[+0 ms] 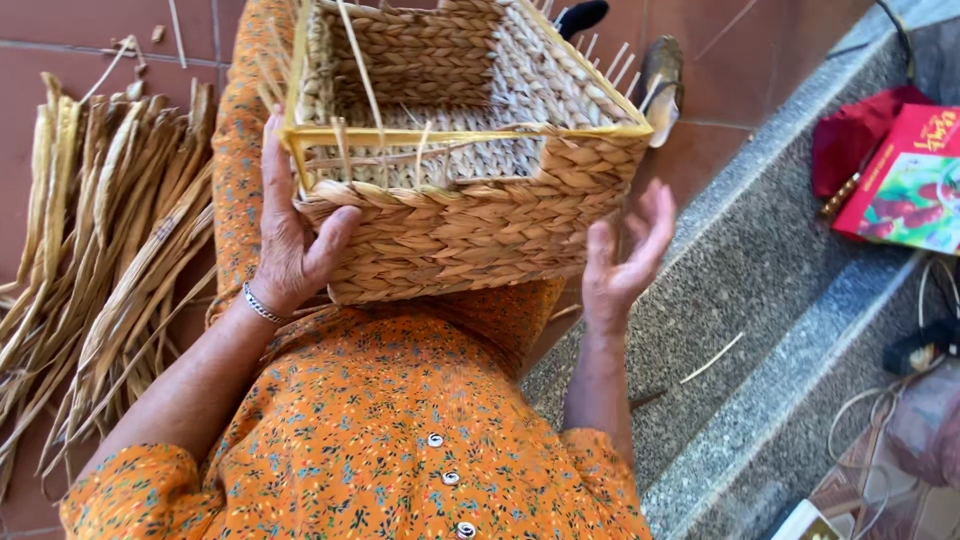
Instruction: The person weaves a water hyacinth basket, tucking and pressing straw strands along the rim to secure the weave, then uses scissors to trim the protruding straw ends sticking out from the basket walls. The basket rests on their lap while they work.
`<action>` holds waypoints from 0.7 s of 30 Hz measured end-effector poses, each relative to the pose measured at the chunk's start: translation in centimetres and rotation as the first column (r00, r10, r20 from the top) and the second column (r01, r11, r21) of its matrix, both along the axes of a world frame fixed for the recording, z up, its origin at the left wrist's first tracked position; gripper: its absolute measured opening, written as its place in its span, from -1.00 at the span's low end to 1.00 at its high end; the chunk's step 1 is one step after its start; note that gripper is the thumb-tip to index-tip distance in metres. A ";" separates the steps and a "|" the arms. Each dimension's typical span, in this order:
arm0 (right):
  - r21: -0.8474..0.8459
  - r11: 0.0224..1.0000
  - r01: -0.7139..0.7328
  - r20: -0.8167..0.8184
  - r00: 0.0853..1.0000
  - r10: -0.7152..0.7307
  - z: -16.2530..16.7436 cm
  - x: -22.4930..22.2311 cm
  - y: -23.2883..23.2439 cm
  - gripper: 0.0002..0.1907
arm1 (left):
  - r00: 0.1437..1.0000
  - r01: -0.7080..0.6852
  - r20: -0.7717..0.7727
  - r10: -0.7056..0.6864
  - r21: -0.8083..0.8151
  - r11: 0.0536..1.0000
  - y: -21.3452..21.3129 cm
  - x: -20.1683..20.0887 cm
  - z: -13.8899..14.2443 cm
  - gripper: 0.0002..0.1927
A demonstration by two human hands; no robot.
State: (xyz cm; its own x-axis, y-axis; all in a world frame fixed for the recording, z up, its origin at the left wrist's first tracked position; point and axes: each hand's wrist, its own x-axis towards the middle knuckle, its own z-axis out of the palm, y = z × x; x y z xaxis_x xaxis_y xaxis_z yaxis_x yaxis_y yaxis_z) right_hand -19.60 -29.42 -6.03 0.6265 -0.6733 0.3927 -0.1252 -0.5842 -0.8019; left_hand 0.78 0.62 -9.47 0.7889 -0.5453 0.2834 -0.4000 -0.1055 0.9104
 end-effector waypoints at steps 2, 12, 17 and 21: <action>-0.268 0.962 -0.054 -0.031 0.998 0.048 3.2 1.9 -1.2 -0.55 | 0.975 0.014 -0.215 -0.048 -0.154 0.988 -0.1 -0.7 -1.2 -0.06; -0.050 0.607 -0.793 -0.565 0.524 0.637 8.1 13.8 -2.2 -0.80 | 0.998 -0.020 -0.052 0.023 0.064 0.998 2.1 -2.4 -2.4 -0.10; 0.456 0.662 -0.595 -0.217 0.647 0.731 8.1 13.2 -3.6 -0.75 | 1.000 -0.006 -0.018 0.007 0.070 0.998 1.2 -3.1 -1.7 -0.08; 0.694 0.488 -0.530 0.229 0.804 0.549 7.9 13.3 -4.7 -0.65 | 0.994 0.022 -0.110 -0.021 0.010 1.000 1.1 -1.9 -1.6 -0.04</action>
State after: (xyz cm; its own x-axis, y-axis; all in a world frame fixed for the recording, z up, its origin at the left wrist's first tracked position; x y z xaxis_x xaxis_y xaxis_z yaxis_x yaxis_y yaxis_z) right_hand -6.30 -34.16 1.89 0.9664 -0.2508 -0.0557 -0.0070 0.1908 -0.9816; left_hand -1.11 1.72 -11.07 0.8028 -0.5654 0.1892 -0.2996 -0.1083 0.9479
